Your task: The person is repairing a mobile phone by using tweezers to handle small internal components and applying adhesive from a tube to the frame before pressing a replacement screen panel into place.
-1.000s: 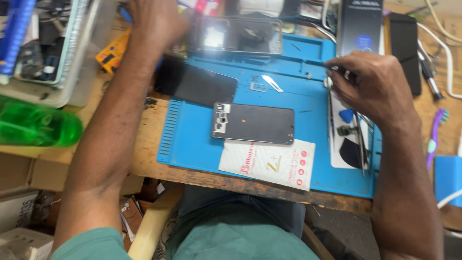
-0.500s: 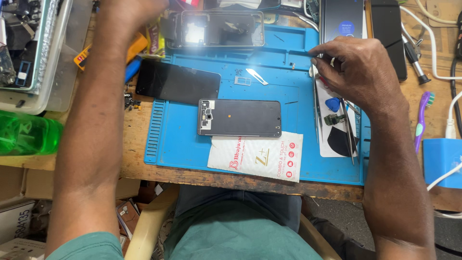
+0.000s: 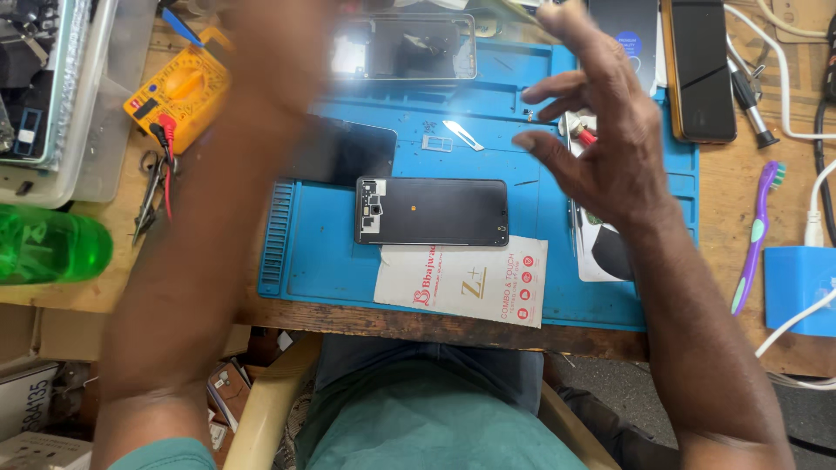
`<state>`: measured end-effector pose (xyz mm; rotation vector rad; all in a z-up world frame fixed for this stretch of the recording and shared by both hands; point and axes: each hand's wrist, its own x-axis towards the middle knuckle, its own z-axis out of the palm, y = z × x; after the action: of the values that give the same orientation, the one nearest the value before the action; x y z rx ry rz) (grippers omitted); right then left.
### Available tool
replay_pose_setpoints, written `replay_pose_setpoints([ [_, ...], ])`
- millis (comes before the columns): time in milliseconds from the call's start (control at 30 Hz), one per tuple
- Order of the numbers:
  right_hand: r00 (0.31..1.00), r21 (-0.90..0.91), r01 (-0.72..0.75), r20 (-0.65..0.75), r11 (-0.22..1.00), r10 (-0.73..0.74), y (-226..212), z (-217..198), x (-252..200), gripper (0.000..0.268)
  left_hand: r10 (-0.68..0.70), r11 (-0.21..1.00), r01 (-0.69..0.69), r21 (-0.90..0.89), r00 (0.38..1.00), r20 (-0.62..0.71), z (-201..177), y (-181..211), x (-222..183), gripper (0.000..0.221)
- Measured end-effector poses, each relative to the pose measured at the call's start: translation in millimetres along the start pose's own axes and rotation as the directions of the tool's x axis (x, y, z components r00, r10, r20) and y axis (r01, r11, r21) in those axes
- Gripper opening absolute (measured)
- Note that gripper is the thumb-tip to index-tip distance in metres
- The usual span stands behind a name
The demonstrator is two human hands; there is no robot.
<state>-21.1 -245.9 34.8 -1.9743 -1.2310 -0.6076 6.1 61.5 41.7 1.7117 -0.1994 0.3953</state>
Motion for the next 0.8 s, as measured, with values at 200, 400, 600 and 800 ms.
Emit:
replay_pose_setpoints([
  [200,0.894,0.441,-0.322,-0.149,0.838,0.422,1,-6,-10,0.030,0.051,0.825,0.130,-0.549,0.952,0.303,83,13,-29,0.035],
  [400,0.837,0.612,-0.433,0.001,0.661,0.548,9,-17,3,0.027,0.154,0.948,-0.036,-0.316,0.921,0.358,66,13,-31,0.034],
  [600,0.899,0.607,-0.381,0.067,0.698,0.433,12,-24,3,0.033,0.148,0.966,-0.054,-0.252,0.917,0.371,60,11,-28,0.017],
  [800,0.883,0.648,-0.389,0.061,0.655,0.465,29,-18,-12,0.025,0.332,0.875,-0.422,0.237,0.880,0.339,58,11,-32,0.018],
])
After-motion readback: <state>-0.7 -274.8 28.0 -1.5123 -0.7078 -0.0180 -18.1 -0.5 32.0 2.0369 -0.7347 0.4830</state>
